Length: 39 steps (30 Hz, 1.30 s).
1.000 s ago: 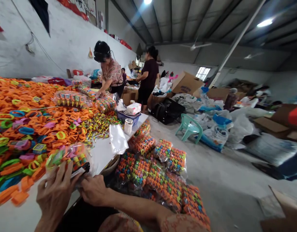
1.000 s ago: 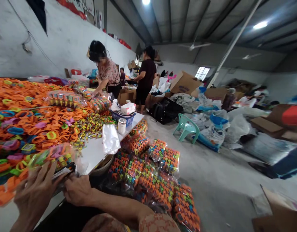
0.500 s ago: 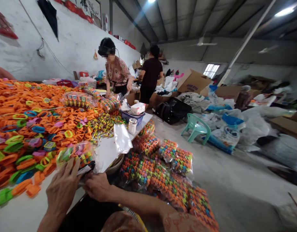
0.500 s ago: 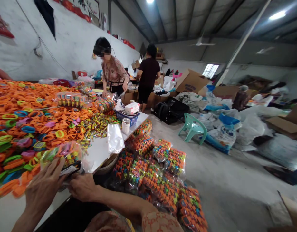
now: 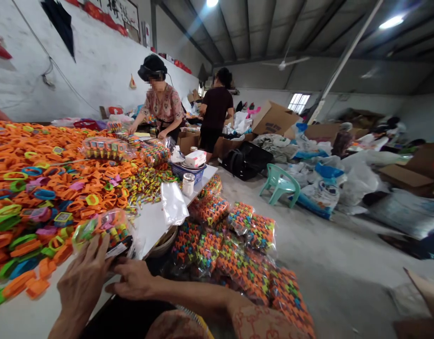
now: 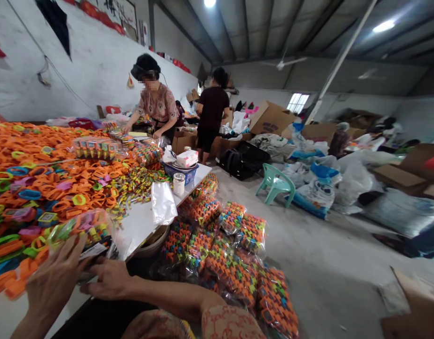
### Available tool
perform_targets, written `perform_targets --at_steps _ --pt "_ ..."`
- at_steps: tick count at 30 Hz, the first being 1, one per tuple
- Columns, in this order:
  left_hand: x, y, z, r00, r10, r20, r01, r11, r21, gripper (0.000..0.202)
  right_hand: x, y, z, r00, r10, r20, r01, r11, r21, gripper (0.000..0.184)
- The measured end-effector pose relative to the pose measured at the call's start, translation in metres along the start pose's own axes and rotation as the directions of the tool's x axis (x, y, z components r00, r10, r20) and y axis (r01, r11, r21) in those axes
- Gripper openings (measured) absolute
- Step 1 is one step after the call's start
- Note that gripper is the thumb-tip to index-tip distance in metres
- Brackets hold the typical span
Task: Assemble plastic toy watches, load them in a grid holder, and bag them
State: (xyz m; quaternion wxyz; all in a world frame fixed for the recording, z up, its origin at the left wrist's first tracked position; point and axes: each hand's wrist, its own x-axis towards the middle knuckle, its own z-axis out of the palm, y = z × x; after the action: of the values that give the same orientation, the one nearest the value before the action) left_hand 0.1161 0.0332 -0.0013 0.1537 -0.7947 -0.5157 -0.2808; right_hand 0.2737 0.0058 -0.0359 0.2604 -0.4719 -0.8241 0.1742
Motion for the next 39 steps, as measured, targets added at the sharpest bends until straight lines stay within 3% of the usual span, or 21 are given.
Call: perform_targets --at_steps 3,7,13,21,25,27,30,32,35,37,39 --pt "0.001 0.001 -0.001 0.999 0.0 0.033 -0.001 1.0 0.002 0.063 0.001 -0.001 0.008 0.999 -0.049 -0.012 0.048 0.999 -0.022 0.041" --pt "0.005 0.007 -0.009 0.997 -0.014 0.07 0.012 1.0 0.029 0.062 0.002 -0.006 0.011 0.971 -0.211 0.113 0.234 0.936 -0.262 0.033" --pt "0.006 0.019 -0.028 0.997 0.026 0.078 -0.034 0.994 0.105 0.057 -0.006 -0.01 -0.006 0.97 -0.214 0.117 0.241 0.911 -0.334 0.041" --pt "-0.006 0.011 -0.022 0.998 0.056 0.021 -0.056 0.998 -0.005 0.075 -0.005 -0.003 -0.062 0.975 -0.131 0.182 0.2 0.874 -0.443 0.025" --pt "-0.005 0.001 -0.026 0.987 0.071 -0.145 -0.091 0.987 -0.134 0.077 -0.01 0.007 -0.098 0.99 -0.111 0.085 0.137 0.897 -0.421 0.037" --pt "0.001 -0.003 -0.034 0.981 0.013 -0.194 -0.044 0.987 -0.154 0.073 -0.005 0.01 -0.115 0.997 -0.074 0.033 0.081 0.909 -0.41 0.039" --pt "0.019 -0.011 -0.051 0.988 -0.13 -0.086 0.112 0.976 -0.185 0.083 0.015 0.01 -0.137 0.996 0.012 -0.089 -0.046 0.92 -0.389 0.037" --pt "0.034 -0.013 -0.062 0.969 -0.247 0.005 0.246 0.961 -0.129 0.084 0.031 0.004 -0.147 0.988 0.06 -0.145 -0.113 0.911 -0.397 0.047" --pt "0.054 -0.011 -0.079 0.888 -0.412 0.203 0.408 0.911 0.063 0.066 0.05 -0.008 -0.155 0.993 0.108 -0.05 -0.119 0.889 -0.442 0.064" --pt "0.063 -0.008 -0.088 0.832 -0.464 0.304 0.43 0.886 0.173 0.051 0.057 -0.014 -0.158 0.988 0.147 0.042 -0.11 0.874 -0.473 0.049" --pt "0.069 -0.007 -0.095 0.814 -0.478 0.33 0.422 0.877 0.23 0.044 0.063 -0.015 -0.162 0.981 0.179 0.067 -0.123 0.86 -0.495 0.036"
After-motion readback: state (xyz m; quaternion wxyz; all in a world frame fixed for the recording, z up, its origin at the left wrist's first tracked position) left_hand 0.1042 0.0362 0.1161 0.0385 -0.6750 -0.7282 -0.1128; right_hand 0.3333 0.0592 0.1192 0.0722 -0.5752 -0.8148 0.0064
